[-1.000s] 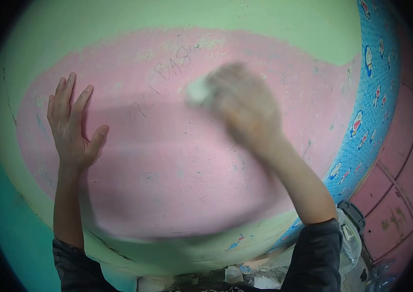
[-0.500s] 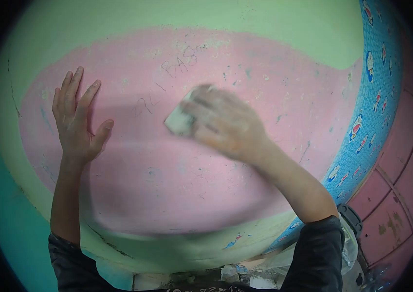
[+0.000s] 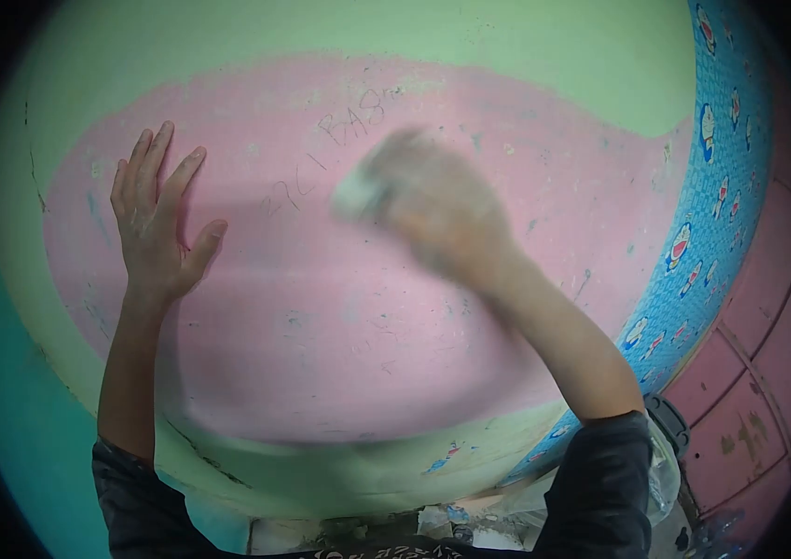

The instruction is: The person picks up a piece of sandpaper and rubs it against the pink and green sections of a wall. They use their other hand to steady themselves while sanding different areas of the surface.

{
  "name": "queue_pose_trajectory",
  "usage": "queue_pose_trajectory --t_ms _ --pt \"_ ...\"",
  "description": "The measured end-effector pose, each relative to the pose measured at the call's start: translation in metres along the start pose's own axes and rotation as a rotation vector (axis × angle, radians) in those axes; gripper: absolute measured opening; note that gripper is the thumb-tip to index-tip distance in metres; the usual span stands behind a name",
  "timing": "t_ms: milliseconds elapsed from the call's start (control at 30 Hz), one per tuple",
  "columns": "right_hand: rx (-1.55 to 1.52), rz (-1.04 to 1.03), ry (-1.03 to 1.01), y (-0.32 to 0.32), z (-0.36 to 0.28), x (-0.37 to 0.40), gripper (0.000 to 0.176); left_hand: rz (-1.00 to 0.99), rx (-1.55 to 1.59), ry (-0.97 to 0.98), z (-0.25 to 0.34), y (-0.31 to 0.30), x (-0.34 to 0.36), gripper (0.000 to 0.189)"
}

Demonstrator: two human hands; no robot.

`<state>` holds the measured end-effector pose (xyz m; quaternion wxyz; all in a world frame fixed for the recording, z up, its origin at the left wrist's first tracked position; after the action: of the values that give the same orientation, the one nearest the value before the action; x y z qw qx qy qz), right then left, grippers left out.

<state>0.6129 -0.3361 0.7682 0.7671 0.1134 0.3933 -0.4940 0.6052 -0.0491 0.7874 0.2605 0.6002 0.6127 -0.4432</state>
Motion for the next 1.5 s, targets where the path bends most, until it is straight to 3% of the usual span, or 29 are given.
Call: queue_pose_trajectory --t_ms 33,133,267,400,533,567,667,700,833,933,967,1067,1200,1333,1433,1500 --pt "-0.044 -0.128 -0.176 0.01 -0.023 0.01 0.018 -0.001 0.001 0.003 0.0 0.0 0.0 0.065" --pt "-0.029 -0.133 -0.156 0.005 -0.008 0.01 0.019 0.005 0.001 0.007 -0.001 0.001 0.0 0.065" --pt "0.121 0.105 0.203 -0.017 0.031 0.005 0.013 -0.003 0.004 0.004 -0.001 0.001 0.003 0.065" --pt "-0.042 -0.16 -0.238 -0.002 -0.023 0.003 0.011 -0.011 0.008 0.008 -0.001 0.0 0.003 0.065" --pt "0.161 0.139 0.225 -0.027 0.052 0.0 0.013 -0.027 0.024 0.004 -0.002 0.0 0.005 0.065" --pt "0.204 0.125 0.21 -0.024 0.046 -0.001 0.016 -0.029 0.028 0.003 -0.003 0.0 0.005 0.065" --pt "0.003 -0.132 -0.226 -0.001 -0.019 -0.002 0.017 -0.029 0.028 0.006 -0.002 0.0 0.005 0.065" --pt "-0.032 -0.196 -0.276 -0.003 -0.022 -0.005 0.019 -0.027 0.021 0.008 -0.003 0.0 0.005 0.065" --pt "0.107 0.119 0.195 -0.032 0.063 -0.01 0.021 -0.037 0.015 0.009 -0.003 0.001 0.006 0.065" --pt "0.128 0.051 0.105 -0.018 0.035 -0.009 0.022 -0.039 0.014 0.01 -0.002 0.0 0.007 0.066" --pt "0.144 -0.105 -0.008 0.0 0.018 0.001 0.023 -0.036 0.015 0.016 -0.002 0.0 0.006 0.066" --pt "0.1 -0.083 -0.16 -0.009 0.015 -0.003 0.022 -0.041 0.007 0.011 -0.002 0.0 0.006 0.066" --pt "0.205 0.121 0.25 -0.034 0.065 -0.013 0.016 -0.042 0.006 0.009 -0.003 0.001 0.008 0.066" --pt "0.078 -0.087 -0.229 -0.014 0.007 -0.014 0.014 -0.046 0.003 0.013 -0.002 0.001 0.006 0.065" --pt "0.123 0.079 0.132 -0.032 0.055 -0.015 0.013 -0.057 0.009 0.014 -0.003 0.0 0.008 0.065" --pt "0.14 0.047 0.119 -0.022 0.044 -0.012 0.014 -0.068 0.007 0.012 -0.004 0.0 0.011 0.065"
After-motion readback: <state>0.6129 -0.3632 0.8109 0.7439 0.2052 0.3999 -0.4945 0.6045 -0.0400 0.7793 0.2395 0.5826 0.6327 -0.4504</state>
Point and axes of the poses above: each hand's wrist, its own x-axis away from the middle knuckle, its own y-axis out of the palm, z = x × y, the point moved 7 cm from there along -x, towards the middle knuckle, and after that the axes turned 10 degrees about -z, right-handed, at the moved point
